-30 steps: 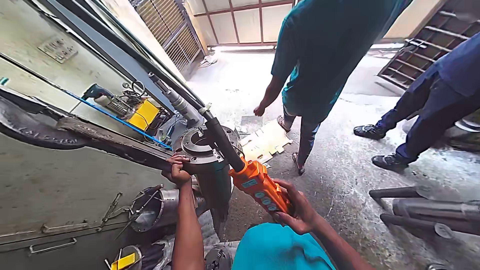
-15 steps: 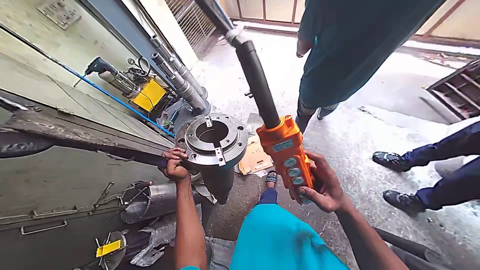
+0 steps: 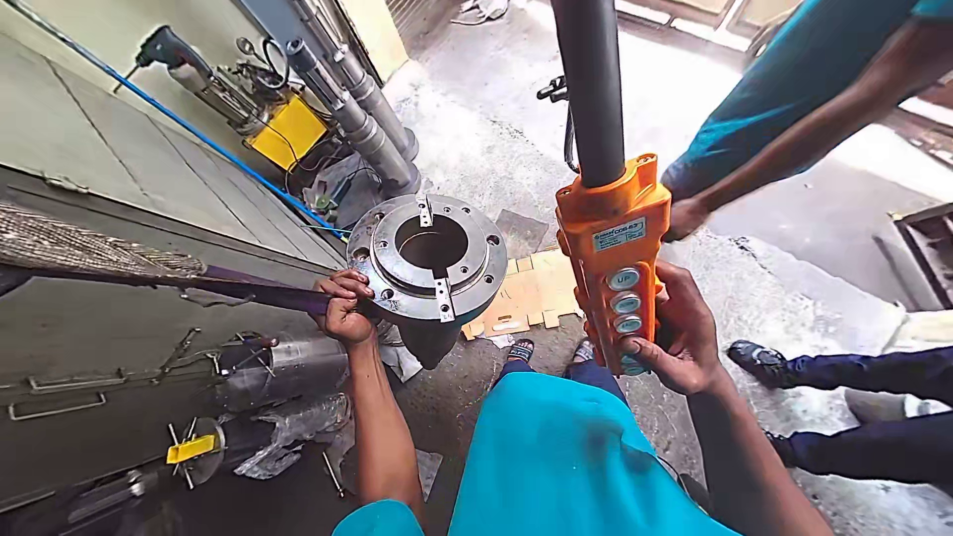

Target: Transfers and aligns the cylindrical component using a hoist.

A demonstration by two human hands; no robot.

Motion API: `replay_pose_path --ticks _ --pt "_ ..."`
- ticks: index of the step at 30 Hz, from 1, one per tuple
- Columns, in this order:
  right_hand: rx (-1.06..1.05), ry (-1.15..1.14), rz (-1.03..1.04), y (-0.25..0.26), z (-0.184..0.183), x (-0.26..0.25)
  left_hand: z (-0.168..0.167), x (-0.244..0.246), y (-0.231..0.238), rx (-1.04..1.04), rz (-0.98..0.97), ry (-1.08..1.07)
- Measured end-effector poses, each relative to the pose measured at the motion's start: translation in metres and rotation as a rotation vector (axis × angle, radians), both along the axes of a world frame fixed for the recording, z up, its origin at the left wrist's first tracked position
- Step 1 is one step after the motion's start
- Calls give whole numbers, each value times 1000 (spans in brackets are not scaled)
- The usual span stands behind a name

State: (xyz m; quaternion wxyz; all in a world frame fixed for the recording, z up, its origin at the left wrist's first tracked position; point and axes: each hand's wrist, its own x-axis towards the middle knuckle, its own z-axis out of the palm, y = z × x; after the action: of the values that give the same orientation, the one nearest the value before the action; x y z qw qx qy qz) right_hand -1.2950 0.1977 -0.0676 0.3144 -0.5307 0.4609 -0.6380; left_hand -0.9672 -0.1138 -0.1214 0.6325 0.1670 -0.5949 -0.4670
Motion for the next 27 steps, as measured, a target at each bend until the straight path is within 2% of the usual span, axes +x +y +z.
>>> replay_pose_path --ticks 13,20,27 --pt "-46 25 266 -49 -17 -160 5 -79 -11 25 175 46" --pt "-78 -10 390 -64 -18 -260 14 -138 -7 112 408 178" --pt "-89 -33 394 -86 -11 -334 14 -173 -16 149 578 112"
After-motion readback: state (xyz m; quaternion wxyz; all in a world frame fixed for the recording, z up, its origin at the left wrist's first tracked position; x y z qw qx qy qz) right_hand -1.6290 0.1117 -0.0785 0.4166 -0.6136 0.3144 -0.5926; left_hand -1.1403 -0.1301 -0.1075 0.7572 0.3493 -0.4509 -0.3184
